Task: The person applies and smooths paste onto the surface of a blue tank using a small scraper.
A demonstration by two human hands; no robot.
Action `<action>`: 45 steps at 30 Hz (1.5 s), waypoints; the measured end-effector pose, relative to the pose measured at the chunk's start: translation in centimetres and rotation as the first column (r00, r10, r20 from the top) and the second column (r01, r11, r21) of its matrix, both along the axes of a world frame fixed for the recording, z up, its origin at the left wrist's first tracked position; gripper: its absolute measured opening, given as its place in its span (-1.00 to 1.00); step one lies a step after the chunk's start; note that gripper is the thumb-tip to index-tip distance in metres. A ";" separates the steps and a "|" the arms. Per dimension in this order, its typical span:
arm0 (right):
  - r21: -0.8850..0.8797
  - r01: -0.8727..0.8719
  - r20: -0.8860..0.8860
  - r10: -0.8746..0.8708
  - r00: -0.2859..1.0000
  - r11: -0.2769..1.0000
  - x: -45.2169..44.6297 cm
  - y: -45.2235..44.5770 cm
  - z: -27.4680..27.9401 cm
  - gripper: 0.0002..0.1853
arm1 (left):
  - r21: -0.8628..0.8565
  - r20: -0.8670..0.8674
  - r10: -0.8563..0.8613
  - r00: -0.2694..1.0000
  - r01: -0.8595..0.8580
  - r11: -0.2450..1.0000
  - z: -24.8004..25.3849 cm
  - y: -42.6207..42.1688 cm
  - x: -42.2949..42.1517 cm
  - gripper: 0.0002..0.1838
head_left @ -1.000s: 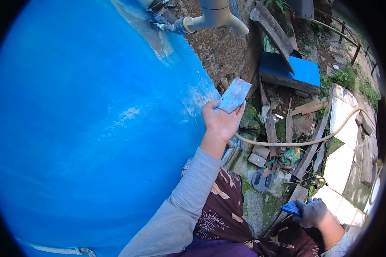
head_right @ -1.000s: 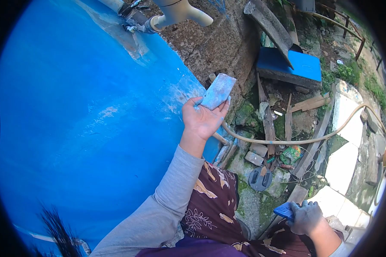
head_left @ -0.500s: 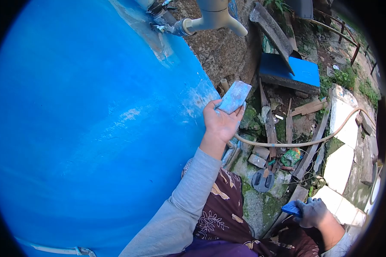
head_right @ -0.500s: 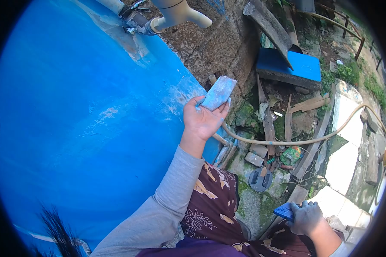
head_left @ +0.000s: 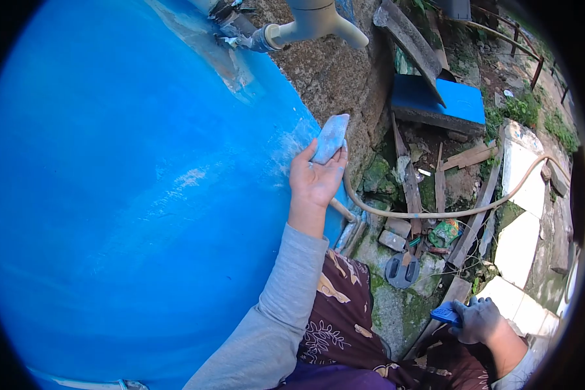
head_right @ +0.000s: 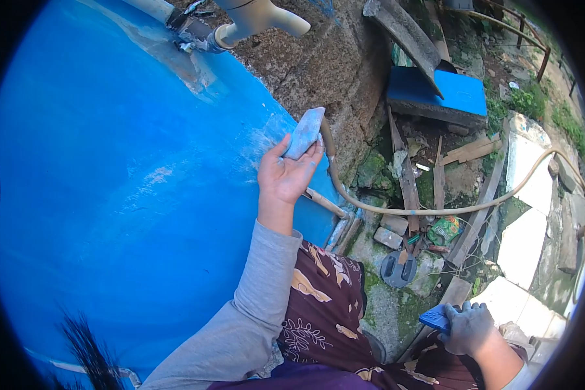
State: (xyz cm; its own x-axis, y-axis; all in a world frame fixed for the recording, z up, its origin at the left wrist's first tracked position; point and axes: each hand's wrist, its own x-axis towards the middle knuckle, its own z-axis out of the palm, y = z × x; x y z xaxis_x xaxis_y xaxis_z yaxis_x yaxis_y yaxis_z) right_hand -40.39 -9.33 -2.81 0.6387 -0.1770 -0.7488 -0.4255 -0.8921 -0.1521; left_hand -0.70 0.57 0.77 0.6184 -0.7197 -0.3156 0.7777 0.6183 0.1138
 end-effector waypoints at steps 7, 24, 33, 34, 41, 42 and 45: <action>-0.005 0.007 0.013 -0.007 1.000 1.000 0.3 -0.1 -0.4 -0.30 | -0.067 -0.020 0.064 0.998 -0.065 0.996 1.2 0.2 -0.6 -0.57; -0.009 0.033 0.116 -0.032 0.993 0.999 0.1 -0.2 -0.1 -0.30 | 0.228 -0.022 -0.053 0.998 0.056 0.972 -1.8 -0.8 0.9 -0.60; -0.024 0.060 0.092 -0.058 0.994 0.998 0.5 -0.2 0.4 -0.35 | 0.091 0.060 -0.071 0.996 0.065 0.994 -0.6 -0.4 0.5 -0.56; -0.024 0.055 0.092 -0.052 0.994 0.998 0.4 -0.2 0.3 -0.35 | 0.166 0.030 -0.082 0.996 0.076 0.983 -1.3 -0.8 0.8 -0.58; -0.001 0.048 0.015 -0.048 0.999 0.999 0.7 -0.3 0.4 -0.34 | 0.156 0.001 -0.007 1.000 0.007 0.988 -0.2 -0.4 -0.1 -0.58; -0.010 0.059 -0.013 -0.059 0.998 0.998 0.7 -0.3 0.3 -0.34 | 0.067 0.008 -0.031 0.999 0.030 0.997 -0.1 0.1 0.0 -0.57; -0.007 0.050 0.010 -0.050 0.999 0.999 0.4 -0.1 0.5 -0.35 | 0.088 0.003 -0.056 0.998 0.055 0.995 -1.2 -0.5 0.7 -0.58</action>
